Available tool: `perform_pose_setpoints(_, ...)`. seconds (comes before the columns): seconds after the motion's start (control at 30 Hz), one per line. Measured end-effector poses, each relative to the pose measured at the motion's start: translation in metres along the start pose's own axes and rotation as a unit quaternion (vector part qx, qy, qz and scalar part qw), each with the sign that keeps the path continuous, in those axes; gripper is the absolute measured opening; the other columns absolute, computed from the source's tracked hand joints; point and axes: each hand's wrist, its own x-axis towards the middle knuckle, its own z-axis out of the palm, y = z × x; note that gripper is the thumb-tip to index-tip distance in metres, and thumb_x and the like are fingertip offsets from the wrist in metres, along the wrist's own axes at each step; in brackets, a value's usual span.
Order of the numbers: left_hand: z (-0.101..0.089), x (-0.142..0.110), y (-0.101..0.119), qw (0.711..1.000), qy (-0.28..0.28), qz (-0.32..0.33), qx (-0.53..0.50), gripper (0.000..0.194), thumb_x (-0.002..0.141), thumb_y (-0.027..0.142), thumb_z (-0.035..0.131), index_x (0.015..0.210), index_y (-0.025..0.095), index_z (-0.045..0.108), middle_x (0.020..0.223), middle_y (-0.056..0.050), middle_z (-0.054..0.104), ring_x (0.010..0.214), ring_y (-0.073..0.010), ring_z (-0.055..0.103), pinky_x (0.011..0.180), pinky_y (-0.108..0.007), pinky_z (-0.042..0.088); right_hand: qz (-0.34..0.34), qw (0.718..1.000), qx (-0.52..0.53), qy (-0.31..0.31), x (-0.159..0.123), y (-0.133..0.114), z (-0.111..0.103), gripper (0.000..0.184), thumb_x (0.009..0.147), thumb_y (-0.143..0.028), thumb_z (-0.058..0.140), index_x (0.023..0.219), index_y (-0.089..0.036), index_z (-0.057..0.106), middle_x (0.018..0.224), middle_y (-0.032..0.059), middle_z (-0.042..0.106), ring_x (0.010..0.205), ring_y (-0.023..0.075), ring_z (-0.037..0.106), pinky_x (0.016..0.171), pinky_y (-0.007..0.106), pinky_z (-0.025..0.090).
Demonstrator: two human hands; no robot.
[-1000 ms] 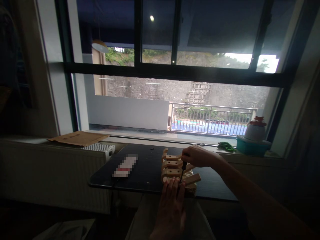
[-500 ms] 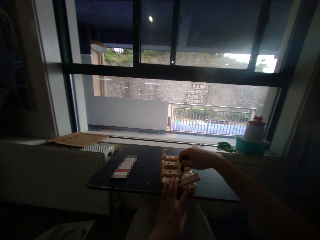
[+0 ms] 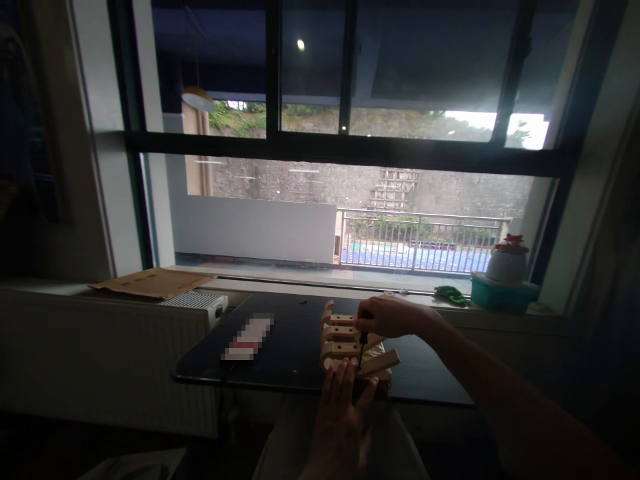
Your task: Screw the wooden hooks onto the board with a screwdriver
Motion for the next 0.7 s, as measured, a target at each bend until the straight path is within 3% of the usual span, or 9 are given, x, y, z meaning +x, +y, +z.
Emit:
perform_pose_setpoints(0.13,0.002,-0.001,0.000,1.000,-0.006,-0.007,-0.003,0.077,0.068,0.007,0.061,0.137,0.031,0.036,0.149,-0.011,0.028,0.137,-0.0334,0.023,0.105,-0.056,0.031,-0.012,1.000,0.001,0.001,-0.004,0.001,-0.003,0.028,0.086,-0.035,0.046,0.096,-0.018,0.065,0.084,0.0036,0.066,0.063,0.0114,0.053,0.052,0.022,0.033)
perform_pose_setpoints(0.37,-0.005,0.002,0.003,0.998,-0.031,-0.051,-0.035,0.066,0.075,0.021,0.061,0.137,0.031,0.039,0.150,-0.007,0.028,0.138,-0.0350,0.018,0.107,-0.053,0.031,-0.011,0.999,-0.018,0.037,0.001,-0.006,0.014,0.027,0.087,-0.031,0.041,0.091,-0.015,0.062,0.083,0.0065,0.065,0.066,0.0133,0.052,0.055,0.024,0.031)
perform_pose_setpoints(0.7,-0.001,0.000,0.004,0.999,-0.022,-0.043,-0.012,0.062,0.077,0.031,0.063,0.136,0.028,0.042,0.148,-0.010,0.032,0.136,-0.0385,0.021,0.107,-0.054,0.028,0.022,0.998,-0.029,0.047,0.002,0.003,0.018,0.030,0.089,-0.033,0.039,0.090,-0.014,0.062,0.083,0.0074,0.065,0.065,0.0135,0.052,0.053,0.024,0.030)
